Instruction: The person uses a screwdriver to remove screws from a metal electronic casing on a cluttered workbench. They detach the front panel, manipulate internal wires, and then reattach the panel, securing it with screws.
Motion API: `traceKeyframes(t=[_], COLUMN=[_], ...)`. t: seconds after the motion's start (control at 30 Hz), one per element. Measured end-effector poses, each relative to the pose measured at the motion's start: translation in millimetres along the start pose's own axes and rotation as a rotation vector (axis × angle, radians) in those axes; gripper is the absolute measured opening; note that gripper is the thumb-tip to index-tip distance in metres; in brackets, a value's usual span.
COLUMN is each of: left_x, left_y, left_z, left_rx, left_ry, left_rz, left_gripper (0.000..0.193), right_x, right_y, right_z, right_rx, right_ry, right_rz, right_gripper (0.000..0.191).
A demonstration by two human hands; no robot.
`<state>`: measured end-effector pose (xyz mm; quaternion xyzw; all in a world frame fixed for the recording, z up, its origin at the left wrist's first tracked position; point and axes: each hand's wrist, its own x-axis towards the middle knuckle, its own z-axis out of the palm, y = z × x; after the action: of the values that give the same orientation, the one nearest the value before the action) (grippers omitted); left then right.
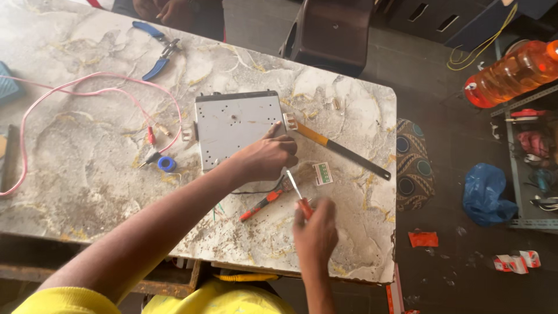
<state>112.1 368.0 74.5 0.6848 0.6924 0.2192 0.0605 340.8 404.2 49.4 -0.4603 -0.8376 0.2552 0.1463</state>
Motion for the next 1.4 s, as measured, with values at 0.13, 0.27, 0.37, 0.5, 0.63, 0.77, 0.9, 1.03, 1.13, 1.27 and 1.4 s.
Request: traceKeyframes(t=[0.13,0.27,0.37,0.5,0.63,0.77,0.9,1.03,1.13,1.27,1.4], left_x=[0,0,-22,-98,-185,-279,-363,-390,-386,-367,-370], left_y=[5,19,39,86,116,92,88,75,69,63,56], left_z=[2,-8,-22,-28,-25,-55,-79,-63,-55,-62,-82], left_rx=[0.072,0.038,-0.143,-0.16,-0.144,-0.215,-0.075,-0.217,-0.431,-0.529,-0.474], left_ry=[-0.008,0.246,0.462,0.566,0.595,0.742,0.705,0.732,0.755,0.663,0.69], left_rz=[-0.009,-0.052,-0.257,-0.576,-0.8,-1.229,-1.352,-1.414,-1.343,-1.248,-1.022], left_gripper=[0.027,0.007,0.016,0.011,0.009,0.022,0.018,0.013,0.013,0.012,0.013], right_x=[25,76,101,121,74,-23,-25,41,76,94,73], right_y=[18,31,36,42,32,4,6,36,42,25,16], right_z=[-6,3,16,5,-28,-31,-21,-20,-2,14,5], right_rx=[0.064,0.115,0.002,0.039,0.636,0.59,0.609,0.35,0.344,0.054,0.424], right_ry=[0.229,0.188,0.072,-0.209,-0.026,-0.295,0.016,0.142,0.073,-0.029,0.095], right_rz=[-0.048,-0.054,0.139,0.296,0.021,0.074,0.289,0.152,0.283,0.487,0.45], right_gripper=[0.022,0.03,0.036,0.029,0.025,0.016,0.017,0.034,0.033,0.034,0.024])
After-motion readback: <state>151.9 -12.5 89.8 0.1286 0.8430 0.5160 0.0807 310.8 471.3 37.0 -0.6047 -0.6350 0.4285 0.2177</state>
